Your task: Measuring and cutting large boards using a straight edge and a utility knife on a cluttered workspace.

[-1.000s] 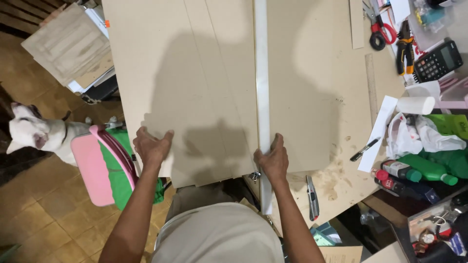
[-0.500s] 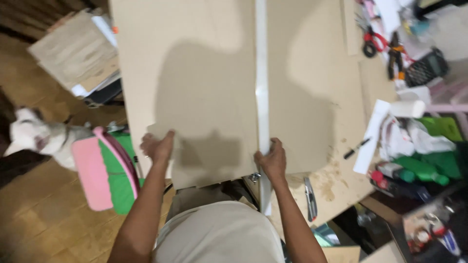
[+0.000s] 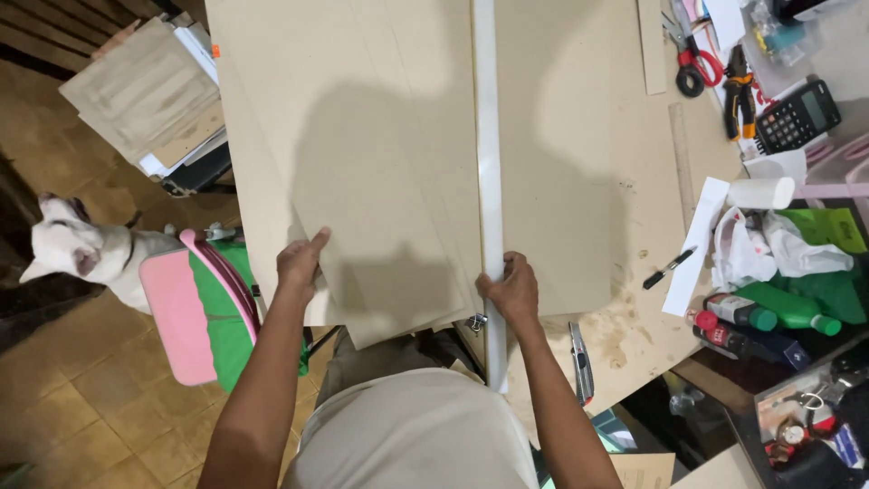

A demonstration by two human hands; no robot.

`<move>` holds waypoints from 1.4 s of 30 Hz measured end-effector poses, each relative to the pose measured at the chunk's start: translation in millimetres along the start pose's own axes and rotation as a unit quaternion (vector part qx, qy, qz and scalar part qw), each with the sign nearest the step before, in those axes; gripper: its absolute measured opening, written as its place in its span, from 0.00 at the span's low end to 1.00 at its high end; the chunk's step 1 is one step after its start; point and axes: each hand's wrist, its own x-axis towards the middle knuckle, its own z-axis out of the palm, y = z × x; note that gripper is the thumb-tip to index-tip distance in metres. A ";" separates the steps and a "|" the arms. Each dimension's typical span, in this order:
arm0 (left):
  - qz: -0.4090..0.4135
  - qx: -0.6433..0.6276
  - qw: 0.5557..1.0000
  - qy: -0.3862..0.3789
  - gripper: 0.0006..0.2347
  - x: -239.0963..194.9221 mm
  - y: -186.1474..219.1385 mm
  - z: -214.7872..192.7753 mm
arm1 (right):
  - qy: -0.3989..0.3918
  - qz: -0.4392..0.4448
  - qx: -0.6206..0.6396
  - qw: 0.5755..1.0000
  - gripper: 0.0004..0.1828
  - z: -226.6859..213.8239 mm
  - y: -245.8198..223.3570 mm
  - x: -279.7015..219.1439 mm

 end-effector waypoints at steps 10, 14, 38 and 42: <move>0.290 -0.043 0.954 0.060 0.05 -57.3 43.5 -85.7 | 0.012 -0.017 0.007 1.000 0.33 -3.5 -3.4 -12.9; 0.293 0.067 0.947 0.110 0.11 -52.7 34.5 -130.7 | 0.043 -0.034 0.051 0.997 0.28 10.6 51.3 28.4; 0.039 -0.167 0.976 -0.132 0.16 101.2 -83.6 -20.3 | 0.035 0.109 0.162 0.980 0.35 -146.4 97.2 59.2; 0.045 -0.156 0.979 -0.126 0.19 72.6 -64.6 -16.9 | 0.097 0.130 0.119 0.980 0.45 -207.6 60.8 9.8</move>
